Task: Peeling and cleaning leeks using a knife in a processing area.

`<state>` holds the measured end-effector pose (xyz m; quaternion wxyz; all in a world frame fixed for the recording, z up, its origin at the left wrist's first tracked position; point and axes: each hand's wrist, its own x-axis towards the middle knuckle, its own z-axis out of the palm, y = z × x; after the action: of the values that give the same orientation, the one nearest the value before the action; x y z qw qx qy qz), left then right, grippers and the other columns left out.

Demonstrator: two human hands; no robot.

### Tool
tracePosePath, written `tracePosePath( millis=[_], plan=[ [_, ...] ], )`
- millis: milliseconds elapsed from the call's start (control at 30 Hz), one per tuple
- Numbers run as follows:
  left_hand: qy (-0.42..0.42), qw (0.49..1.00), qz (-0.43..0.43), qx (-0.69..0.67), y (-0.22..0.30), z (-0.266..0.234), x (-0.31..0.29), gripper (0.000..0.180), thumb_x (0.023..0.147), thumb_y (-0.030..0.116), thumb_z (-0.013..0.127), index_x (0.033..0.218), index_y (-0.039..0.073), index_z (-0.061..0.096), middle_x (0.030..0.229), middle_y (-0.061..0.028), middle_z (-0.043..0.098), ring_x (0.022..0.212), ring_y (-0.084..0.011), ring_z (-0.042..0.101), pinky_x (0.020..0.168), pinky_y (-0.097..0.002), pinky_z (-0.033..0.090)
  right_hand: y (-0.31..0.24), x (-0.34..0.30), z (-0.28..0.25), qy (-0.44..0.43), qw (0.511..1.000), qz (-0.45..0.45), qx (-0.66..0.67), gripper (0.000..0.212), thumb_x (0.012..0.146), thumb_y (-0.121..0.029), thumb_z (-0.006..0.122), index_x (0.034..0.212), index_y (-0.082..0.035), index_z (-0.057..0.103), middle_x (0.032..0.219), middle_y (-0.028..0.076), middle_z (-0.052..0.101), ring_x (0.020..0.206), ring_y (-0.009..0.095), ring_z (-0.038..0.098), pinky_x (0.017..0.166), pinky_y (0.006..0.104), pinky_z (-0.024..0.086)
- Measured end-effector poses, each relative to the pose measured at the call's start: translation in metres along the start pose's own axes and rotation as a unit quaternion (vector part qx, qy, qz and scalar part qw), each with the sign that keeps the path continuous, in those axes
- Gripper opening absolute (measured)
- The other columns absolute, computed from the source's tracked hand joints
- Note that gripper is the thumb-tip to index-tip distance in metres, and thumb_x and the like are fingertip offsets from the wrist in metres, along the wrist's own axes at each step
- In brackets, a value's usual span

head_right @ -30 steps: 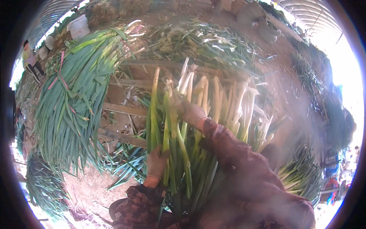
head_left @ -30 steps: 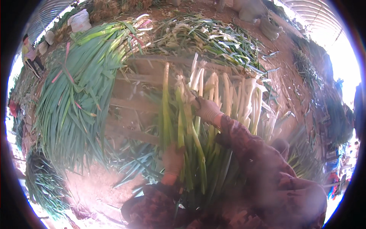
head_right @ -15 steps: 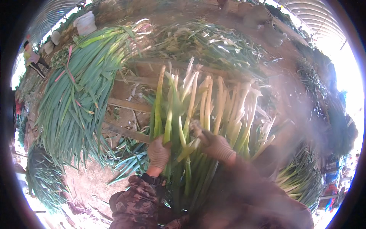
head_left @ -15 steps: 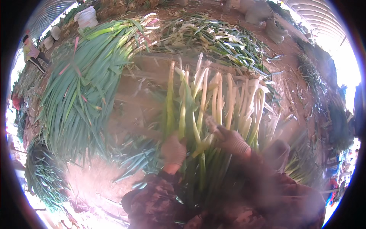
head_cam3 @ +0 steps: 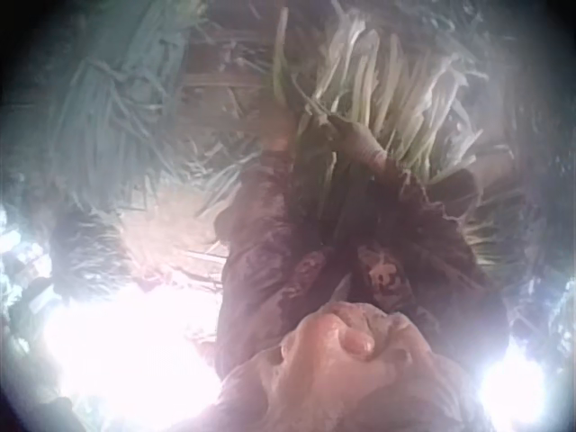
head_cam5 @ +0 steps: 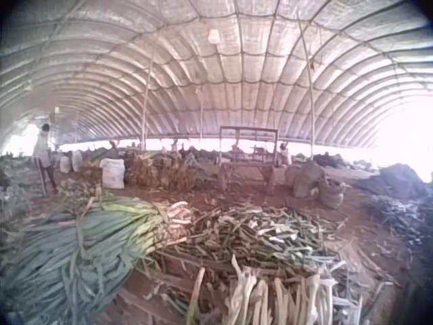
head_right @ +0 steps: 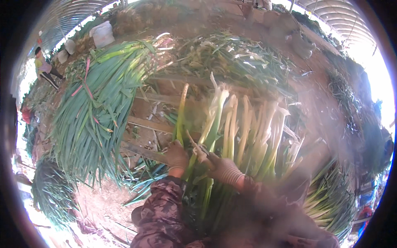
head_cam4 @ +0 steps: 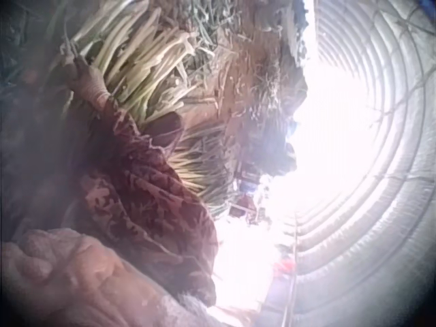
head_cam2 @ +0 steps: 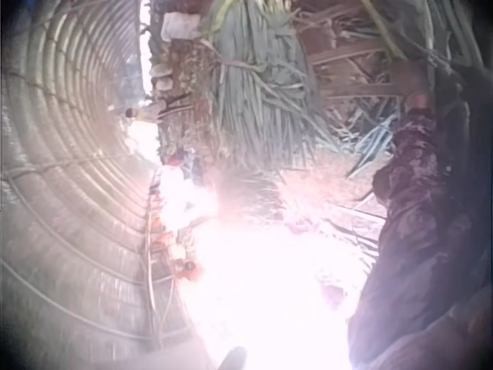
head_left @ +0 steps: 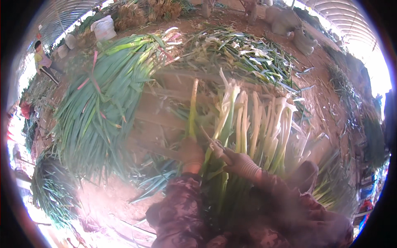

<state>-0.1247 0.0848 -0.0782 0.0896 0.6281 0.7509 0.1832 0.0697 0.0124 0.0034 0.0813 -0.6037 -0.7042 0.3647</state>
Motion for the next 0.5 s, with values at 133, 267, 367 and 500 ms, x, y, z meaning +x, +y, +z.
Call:
tracePosePath(
  millis=[133,267,367,500],
  plan=[
    [0.006,0.999,0.031,-0.034,0.002,-0.002,0.01,0.024,0.081,0.016,0.064,0.1,0.002,0.068,0.098,-0.0238,0.069,0.09,-0.0407,0.069,0.079,-0.0503,0.054,0.003,-0.006,-0.012,0.056,0.998,0.024,0.018,0.066,0.079,-0.031,0.071,0.136,-0.009,0.046,0.101,0.024,0.067,0.092,0.043,0.066,0.079,0.0485,0.053],
    [-0.101,0.991,-0.025,-0.088,-0.002,-0.011,0.011,0.035,0.077,0.022,0.07,0.104,0.0,0.064,0.101,-0.0248,0.068,0.093,-0.0413,0.068,0.082,-0.0495,0.054,0.018,-0.017,0.008,0.011,0.993,-0.054,-0.107,0.064,0.08,-0.021,0.069,0.138,-0.01,0.045,0.125,0.019,0.057,0.091,0.039,0.065,0.076,0.0436,0.055],
    [-0.158,0.984,-0.029,-0.074,0.004,-0.008,0.002,0.047,0.074,0.026,0.076,0.11,0.001,0.059,0.104,-0.024,0.068,0.097,-0.0405,0.067,0.085,-0.0491,0.054,0.018,-0.035,0.011,0.009,0.991,-0.061,-0.12,0.063,0.079,-0.019,0.067,0.137,-0.01,0.044,0.127,0.018,0.055,0.09,0.039,0.065,0.074,0.0437,0.056],
    [-0.141,0.99,0.011,0.005,-0.01,-0.004,-0.028,0.044,0.077,0.03,0.073,0.108,0.0,0.06,0.101,-0.0243,0.069,0.094,-0.0407,0.068,0.084,-0.0483,0.054,-0.023,-0.052,0.01,-0.009,0.997,-0.003,-0.075,0.064,0.079,-0.02,0.069,0.137,-0.01,0.043,0.111,0.021,0.063,0.089,0.042,0.065,0.076,0.0471,0.055]
  ],
)
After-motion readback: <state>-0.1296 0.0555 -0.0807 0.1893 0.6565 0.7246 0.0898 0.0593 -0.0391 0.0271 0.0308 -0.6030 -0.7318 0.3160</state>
